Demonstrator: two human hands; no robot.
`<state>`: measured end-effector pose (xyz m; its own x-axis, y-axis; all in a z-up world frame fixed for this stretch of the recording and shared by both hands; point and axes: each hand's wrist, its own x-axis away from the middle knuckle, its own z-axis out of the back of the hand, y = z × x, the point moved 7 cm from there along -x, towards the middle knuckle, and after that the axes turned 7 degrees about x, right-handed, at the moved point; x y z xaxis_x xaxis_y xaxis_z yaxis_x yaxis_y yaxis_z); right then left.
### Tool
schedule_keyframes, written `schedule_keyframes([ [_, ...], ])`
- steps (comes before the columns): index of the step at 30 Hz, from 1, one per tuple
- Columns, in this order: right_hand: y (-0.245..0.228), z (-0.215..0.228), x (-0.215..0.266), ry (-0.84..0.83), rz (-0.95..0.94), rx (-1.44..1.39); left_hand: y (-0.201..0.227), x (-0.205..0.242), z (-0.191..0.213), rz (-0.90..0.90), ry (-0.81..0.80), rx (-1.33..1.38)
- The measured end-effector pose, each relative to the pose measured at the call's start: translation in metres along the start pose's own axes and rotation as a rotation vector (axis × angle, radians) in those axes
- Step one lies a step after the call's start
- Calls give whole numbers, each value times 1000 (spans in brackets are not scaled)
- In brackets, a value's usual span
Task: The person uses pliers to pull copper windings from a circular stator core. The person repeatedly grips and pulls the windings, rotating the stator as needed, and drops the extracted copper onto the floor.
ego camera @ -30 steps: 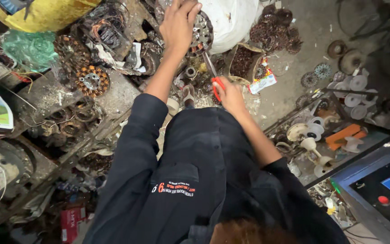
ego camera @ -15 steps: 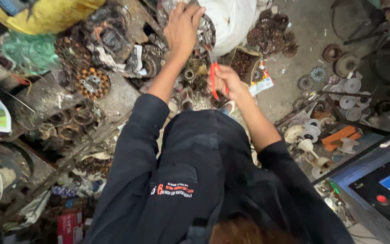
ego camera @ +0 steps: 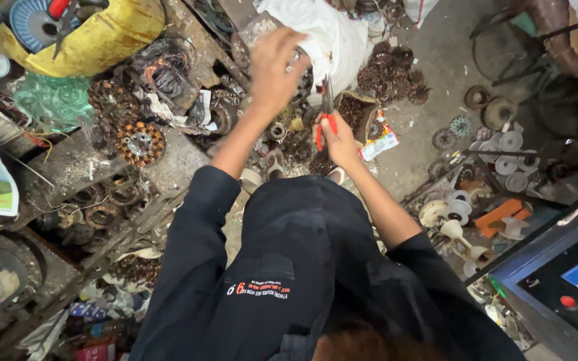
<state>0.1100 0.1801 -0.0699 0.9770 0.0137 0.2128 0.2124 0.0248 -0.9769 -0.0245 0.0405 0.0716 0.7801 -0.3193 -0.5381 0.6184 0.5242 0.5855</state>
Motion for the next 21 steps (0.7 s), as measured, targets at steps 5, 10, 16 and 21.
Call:
schedule_keyframes([
  [5,-39,-14,14,-63,-14,326,-5,20,-37,505,-242,522],
  [10,-45,-17,32,-6,-38,638,-70,-12,6,562,139,370],
  [16,-27,-32,29,13,-179,712,-76,-19,-23,262,-309,33],
  [21,14,-40,12,-25,-285,113,-75,0,-31,249,-193,67],
])
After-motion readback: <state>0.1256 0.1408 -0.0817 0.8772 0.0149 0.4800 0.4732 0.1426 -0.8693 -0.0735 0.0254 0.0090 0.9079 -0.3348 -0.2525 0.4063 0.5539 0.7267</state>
